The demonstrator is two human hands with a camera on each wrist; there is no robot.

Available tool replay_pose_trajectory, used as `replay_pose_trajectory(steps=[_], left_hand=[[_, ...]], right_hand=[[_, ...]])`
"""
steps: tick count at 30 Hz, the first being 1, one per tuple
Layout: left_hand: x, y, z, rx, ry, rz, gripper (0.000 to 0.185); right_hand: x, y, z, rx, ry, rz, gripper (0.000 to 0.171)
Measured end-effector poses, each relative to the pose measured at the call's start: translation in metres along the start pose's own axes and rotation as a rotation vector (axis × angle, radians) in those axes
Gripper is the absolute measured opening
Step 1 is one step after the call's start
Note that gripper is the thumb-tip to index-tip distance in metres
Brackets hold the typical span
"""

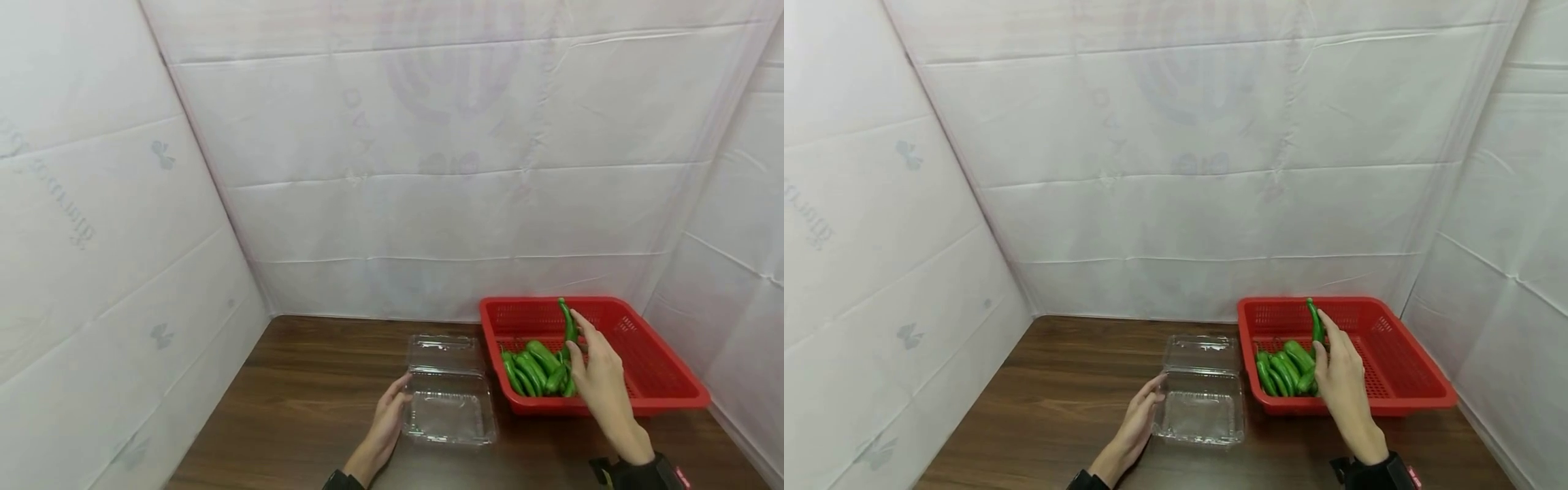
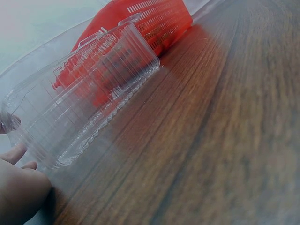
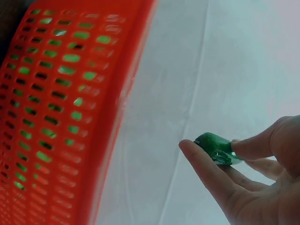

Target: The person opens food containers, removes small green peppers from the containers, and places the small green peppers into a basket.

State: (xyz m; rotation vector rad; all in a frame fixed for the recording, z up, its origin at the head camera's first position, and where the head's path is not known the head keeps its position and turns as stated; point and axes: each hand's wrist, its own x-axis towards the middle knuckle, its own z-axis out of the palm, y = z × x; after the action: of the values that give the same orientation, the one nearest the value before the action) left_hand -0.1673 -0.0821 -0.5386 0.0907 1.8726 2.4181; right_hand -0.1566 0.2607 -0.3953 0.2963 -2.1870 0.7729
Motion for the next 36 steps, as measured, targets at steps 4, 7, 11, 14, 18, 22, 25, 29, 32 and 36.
replay_pose_trajectory(steps=[4,7,11,14,18,22,25,29,32,36], left_hand=[[0.001,0.003,-0.002,-0.001,0.008,0.007,0.061],[0.001,0.005,-0.004,-0.006,0.016,-0.001,0.062],[-0.001,0.004,-0.006,-0.005,0.025,-0.008,0.061],[-0.002,0.004,-0.006,-0.002,0.032,-0.003,0.061],[-0.003,0.003,-0.006,0.001,0.041,-0.004,0.06],[-0.002,0.002,-0.006,0.002,0.043,-0.006,0.06],[-0.003,0.001,-0.004,0.004,0.03,-0.008,0.059],[-0.004,-0.002,0.0,0.005,0.012,-0.018,0.059],[-0.005,-0.002,0.002,0.008,-0.003,-0.019,0.06],[-0.006,-0.001,0.006,0.008,-0.007,-0.015,0.06]], right_hand=[[0.005,0.007,0.007,0.011,-0.017,0.0,0.06],[0.009,0.011,0.014,0.017,-0.046,0.002,0.058],[0.012,0.015,0.021,0.02,-0.125,0.028,0.054],[0.013,0.018,0.023,0.003,-0.22,0.069,0.051],[0.012,0.024,0.028,-0.04,-0.362,0.121,0.047],[0.007,0.031,0.031,-0.062,-0.481,0.159,0.045],[0.002,0.035,0.03,-0.09,-0.546,0.186,0.044],[-0.003,0.036,0.027,-0.142,-0.623,0.238,0.041],[-0.003,0.034,0.024,-0.184,-0.677,0.269,0.037],[-0.001,0.033,0.023,-0.231,-0.729,0.279,0.033]])
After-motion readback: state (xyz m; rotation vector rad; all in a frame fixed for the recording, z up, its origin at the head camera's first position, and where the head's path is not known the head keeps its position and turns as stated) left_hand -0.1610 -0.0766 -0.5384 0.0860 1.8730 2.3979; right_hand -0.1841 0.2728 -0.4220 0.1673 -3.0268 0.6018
